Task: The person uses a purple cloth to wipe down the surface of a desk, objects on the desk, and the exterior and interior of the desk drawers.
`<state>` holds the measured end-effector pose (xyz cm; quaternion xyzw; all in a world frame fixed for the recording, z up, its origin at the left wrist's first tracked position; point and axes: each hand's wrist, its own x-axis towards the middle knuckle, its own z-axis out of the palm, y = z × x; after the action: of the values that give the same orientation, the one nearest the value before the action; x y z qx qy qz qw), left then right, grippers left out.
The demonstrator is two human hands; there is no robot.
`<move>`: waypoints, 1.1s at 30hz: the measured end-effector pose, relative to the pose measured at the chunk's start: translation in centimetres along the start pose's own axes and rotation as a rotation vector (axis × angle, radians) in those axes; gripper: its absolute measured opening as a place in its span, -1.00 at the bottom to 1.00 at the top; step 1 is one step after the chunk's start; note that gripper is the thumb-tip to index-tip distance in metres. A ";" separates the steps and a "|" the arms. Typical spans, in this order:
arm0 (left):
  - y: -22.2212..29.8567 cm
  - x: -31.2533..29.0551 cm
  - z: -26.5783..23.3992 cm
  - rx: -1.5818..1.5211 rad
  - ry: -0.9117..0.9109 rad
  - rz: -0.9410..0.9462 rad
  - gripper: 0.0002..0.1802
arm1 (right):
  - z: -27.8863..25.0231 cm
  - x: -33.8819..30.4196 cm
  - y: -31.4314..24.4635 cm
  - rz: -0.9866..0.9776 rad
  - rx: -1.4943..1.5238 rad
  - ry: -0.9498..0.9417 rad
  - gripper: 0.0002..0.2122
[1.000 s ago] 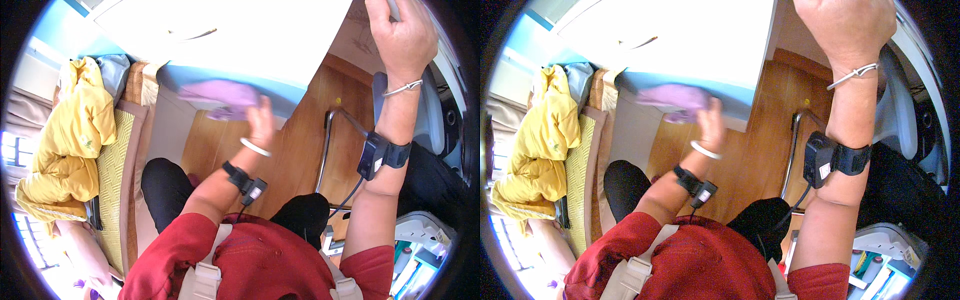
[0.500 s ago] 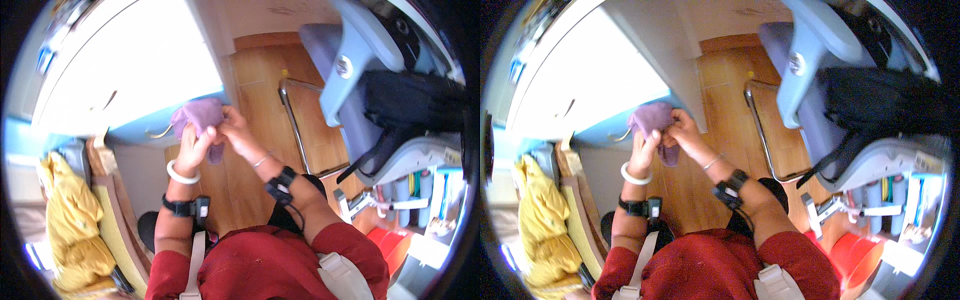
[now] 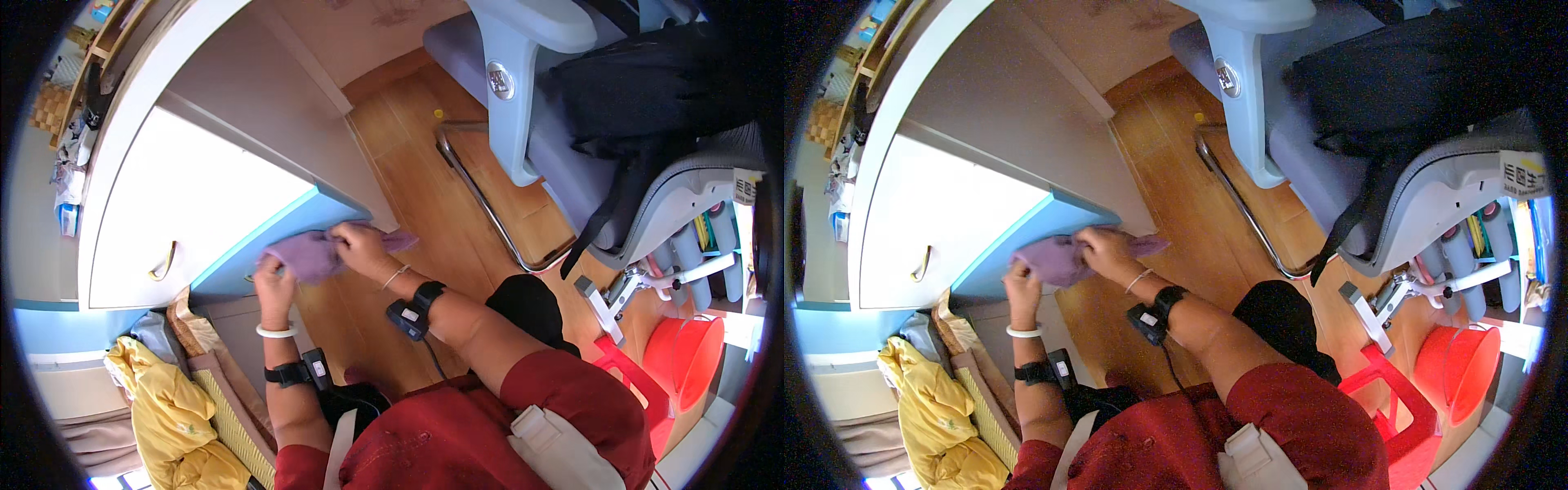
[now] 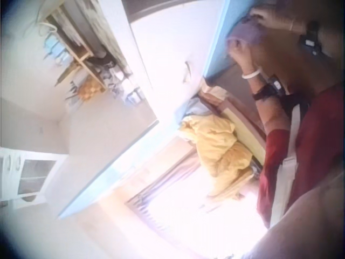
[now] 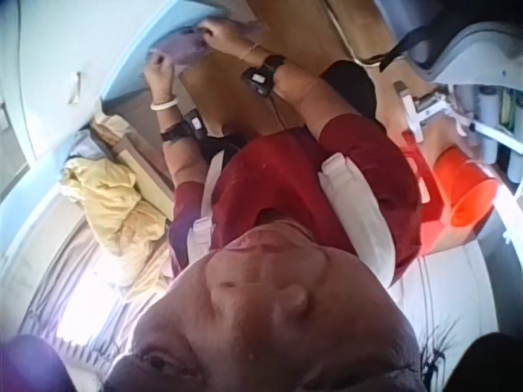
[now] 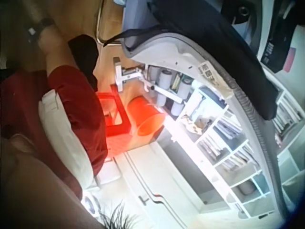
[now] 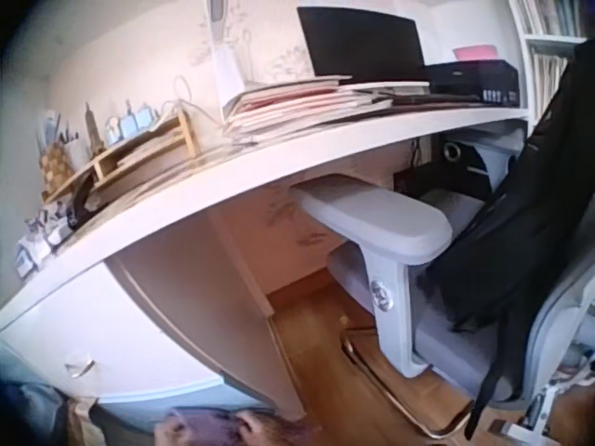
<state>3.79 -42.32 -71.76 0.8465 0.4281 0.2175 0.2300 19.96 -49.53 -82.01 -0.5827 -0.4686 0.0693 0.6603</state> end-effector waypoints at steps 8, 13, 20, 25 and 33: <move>5.8 0.2 -6.2 0.236 0.585 0.374 -0.79 | -8.4 14.3 -6.4 -0.003 0.462 0.270 -0.79; 8.3 4.1 -8.5 0.615 0.669 0.671 -0.48 | -4.3 17.8 -4.0 0.249 0.280 -0.201 -0.48; 7.9 9.6 -7.1 0.870 0.821 0.670 -0.15 | -1.6 9.2 9.1 0.686 0.721 -0.182 -0.58; 6.5 10.9 -7.1 0.880 0.845 0.640 -0.12 | -5.3 25.2 -7.7 -0.162 0.573 -0.284 -0.59; 6.5 13.0 -6.4 0.841 0.878 0.678 -0.13 | 2.3 32.0 5.9 0.031 0.756 0.133 -0.48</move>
<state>11.23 -33.76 -60.64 0.7843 0.2416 0.4154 -0.3923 38.66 -25.64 -69.97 -0.3082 -0.3575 0.2093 0.8564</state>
